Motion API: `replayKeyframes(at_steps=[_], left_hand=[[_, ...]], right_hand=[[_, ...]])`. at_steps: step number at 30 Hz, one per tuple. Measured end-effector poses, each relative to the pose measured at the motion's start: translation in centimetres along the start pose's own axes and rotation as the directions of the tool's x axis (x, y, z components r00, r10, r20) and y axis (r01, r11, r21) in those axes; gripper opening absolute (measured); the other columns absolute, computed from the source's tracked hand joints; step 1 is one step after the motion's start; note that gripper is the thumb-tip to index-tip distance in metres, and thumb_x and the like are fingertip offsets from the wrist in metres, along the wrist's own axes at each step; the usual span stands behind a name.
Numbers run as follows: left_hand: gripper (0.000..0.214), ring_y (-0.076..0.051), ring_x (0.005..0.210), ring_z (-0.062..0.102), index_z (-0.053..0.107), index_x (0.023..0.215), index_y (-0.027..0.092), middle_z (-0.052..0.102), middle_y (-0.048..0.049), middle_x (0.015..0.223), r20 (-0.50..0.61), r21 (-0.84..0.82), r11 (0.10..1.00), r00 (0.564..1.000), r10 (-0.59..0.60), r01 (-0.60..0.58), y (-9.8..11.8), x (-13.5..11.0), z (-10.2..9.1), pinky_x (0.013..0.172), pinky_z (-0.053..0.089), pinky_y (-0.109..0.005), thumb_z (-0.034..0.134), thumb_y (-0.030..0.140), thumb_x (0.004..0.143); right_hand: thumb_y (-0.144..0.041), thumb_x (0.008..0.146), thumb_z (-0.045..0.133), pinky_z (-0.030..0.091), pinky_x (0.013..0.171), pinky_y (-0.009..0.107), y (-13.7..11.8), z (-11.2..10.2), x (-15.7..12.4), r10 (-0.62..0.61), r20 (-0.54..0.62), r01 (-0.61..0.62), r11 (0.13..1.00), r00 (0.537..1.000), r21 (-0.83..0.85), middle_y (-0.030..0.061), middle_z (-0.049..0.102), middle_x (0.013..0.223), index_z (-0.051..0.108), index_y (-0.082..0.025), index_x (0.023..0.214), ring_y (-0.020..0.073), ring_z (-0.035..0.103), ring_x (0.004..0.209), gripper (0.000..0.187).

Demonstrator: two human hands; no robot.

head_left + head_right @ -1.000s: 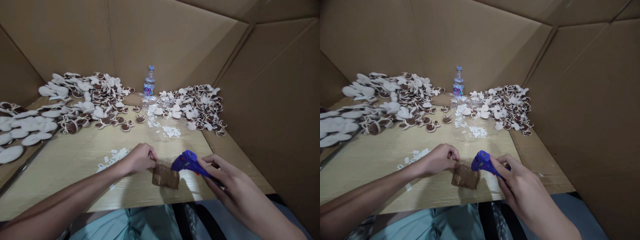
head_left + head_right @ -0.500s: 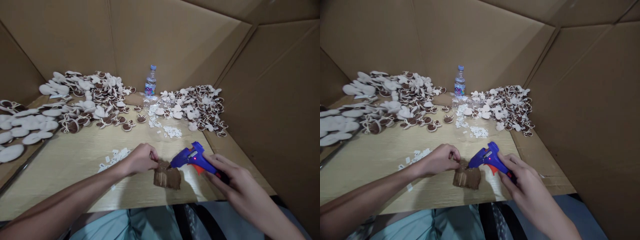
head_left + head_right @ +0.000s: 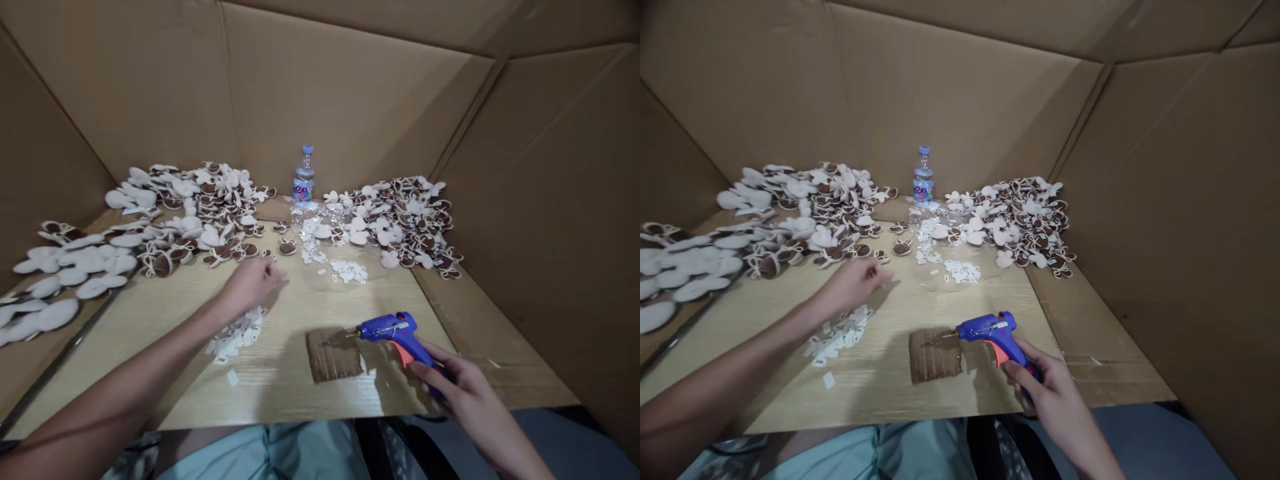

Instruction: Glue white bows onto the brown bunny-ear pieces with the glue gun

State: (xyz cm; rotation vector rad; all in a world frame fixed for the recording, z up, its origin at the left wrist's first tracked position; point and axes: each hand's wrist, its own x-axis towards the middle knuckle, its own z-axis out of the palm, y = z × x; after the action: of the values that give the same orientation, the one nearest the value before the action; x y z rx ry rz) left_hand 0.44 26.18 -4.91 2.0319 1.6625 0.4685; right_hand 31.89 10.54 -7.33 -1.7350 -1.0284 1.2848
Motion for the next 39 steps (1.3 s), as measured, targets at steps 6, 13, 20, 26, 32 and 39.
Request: replayKeyframes(at_steps=[6,13,20,26,32,39], left_hand=[[0.027,-0.029,0.1,0.058,0.069,0.097,0.017,0.067,-0.0118,0.106,-0.171,0.19,0.979,0.98,0.104,-0.07,-4.3,3.4,-2.1,0.089,0.041,-0.036,0.068,0.031,0.074],[0.011,-0.032,0.099,0.054,0.072,0.07,0.02,0.067,-0.0092,0.089,-0.181,0.111,0.991,0.979,0.09,-0.07,-4.4,4.0,-1.8,0.087,0.038,-0.037,0.076,0.024,0.062],[0.022,-0.02,0.06,0.056,0.063,0.054,0.017,0.058,-0.0008,0.053,-0.24,-0.187,0.981,0.971,0.004,-0.05,-0.7,0.1,-2.2,0.061,0.04,-0.029,0.069,0.033,0.068],[0.025,-0.015,0.064,0.062,0.055,0.082,0.019,0.065,0.0016,0.072,-0.32,-0.51,0.85,0.946,-0.042,-0.135,2.3,-9.9,-0.5,0.059,0.046,-0.024,0.07,0.034,0.069],[0.015,-0.015,0.074,0.066,0.062,0.068,0.018,0.069,-0.0003,0.071,-0.35,-0.706,0.67,0.936,-0.049,-0.229,4.2,-19.2,0.8,0.07,0.049,-0.023,0.073,0.027,0.071],[0.021,-0.021,0.091,0.071,0.077,0.091,0.019,0.077,-0.0064,0.096,-0.368,-0.729,0.634,0.929,-0.042,-0.259,5.1,-23.7,1.0,0.084,0.054,-0.028,0.072,0.032,0.076]], right_hand=[[-0.057,0.064,0.073,0.022,0.041,0.019,1.7,0.5,-0.1,0.041,-0.111,-0.027,0.991,0.993,0.128,-0.0062,0.043,0.054,0.06,-0.011,0.126,0.0066,0.031,0.044,0.078],[-0.051,0.058,0.076,0.026,0.039,0.02,1.7,0.9,0.1,0.005,-0.152,0.021,0.986,0.988,0.167,-0.0066,0.045,0.051,0.061,-0.01,0.123,0.0076,0.034,0.041,0.077],[-0.043,0.062,0.073,0.024,0.039,0.02,0.4,1.4,-0.6,-0.17,-0.141,0.182,0.98,0.975,0.082,-0.0066,0.045,0.051,0.065,-0.01,0.113,0.008,0.034,0.042,0.061],[-0.047,0.068,0.072,0.033,0.046,0.022,-0.7,2.3,-2.0,-0.399,-0.154,0.403,0.915,0.904,-0.005,-0.002,0.054,0.063,0.071,-0.011,0.09,0.0105,0.041,0.054,0.043],[-0.047,0.063,0.075,0.031,0.045,0.022,-1.0,3.1,-4.5,-0.465,-0.222,0.465,0.883,0.857,-0.054,-0.0033,0.051,0.057,0.071,-0.009,0.095,0.0102,0.038,0.051,0.05],[-0.048,0.067,0.072,0.049,0.06,0.027,-1.8,3.2,-8.0,-0.637,-0.299,0.627,0.766,0.711,-0.141,0.0064,0.069,0.077,0.072,-0.009,0.1,0.0196,0.059,0.067,0.051]])
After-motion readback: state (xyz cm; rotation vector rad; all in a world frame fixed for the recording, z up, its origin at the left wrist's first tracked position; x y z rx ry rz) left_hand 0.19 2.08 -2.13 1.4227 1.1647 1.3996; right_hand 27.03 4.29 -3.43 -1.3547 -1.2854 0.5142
